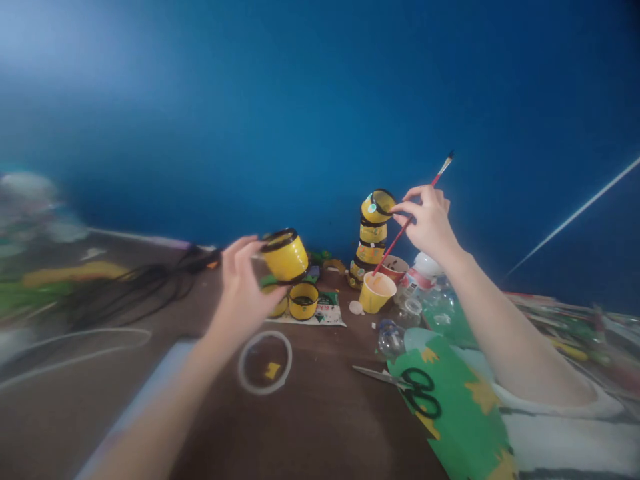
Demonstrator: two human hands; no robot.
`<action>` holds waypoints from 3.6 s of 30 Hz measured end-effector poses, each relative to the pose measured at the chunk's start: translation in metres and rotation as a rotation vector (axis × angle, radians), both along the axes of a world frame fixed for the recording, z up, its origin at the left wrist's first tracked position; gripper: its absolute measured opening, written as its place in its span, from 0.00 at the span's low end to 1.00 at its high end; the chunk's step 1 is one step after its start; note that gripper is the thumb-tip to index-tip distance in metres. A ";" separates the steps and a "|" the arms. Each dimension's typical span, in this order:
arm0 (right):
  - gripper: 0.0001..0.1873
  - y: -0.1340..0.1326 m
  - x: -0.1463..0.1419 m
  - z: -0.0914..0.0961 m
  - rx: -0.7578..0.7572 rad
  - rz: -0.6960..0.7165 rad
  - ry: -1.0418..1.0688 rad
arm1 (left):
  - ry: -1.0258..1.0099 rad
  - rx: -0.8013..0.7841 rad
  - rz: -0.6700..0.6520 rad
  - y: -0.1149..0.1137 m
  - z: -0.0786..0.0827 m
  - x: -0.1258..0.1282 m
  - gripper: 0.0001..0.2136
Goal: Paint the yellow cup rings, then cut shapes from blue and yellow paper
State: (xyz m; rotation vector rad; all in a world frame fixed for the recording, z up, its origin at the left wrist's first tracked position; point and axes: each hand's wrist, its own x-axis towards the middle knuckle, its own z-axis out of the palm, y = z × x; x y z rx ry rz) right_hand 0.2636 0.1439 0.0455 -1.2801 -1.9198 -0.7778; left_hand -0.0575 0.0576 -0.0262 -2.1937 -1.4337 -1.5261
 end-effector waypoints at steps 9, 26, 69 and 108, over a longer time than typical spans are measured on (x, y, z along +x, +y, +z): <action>0.04 0.007 0.004 0.016 -0.008 0.013 -0.026 | 0.028 0.002 0.018 -0.001 -0.001 0.001 0.36; 0.07 0.013 0.000 0.033 -0.032 -0.019 -0.213 | 0.003 -0.007 -0.013 -0.002 -0.003 0.000 0.35; 0.06 0.008 0.000 0.037 0.004 -0.001 0.032 | 0.037 0.037 0.014 0.001 -0.003 0.000 0.36; 0.04 -0.006 0.002 0.028 -0.046 0.064 0.074 | 0.053 0.011 0.022 -0.001 -0.001 0.001 0.35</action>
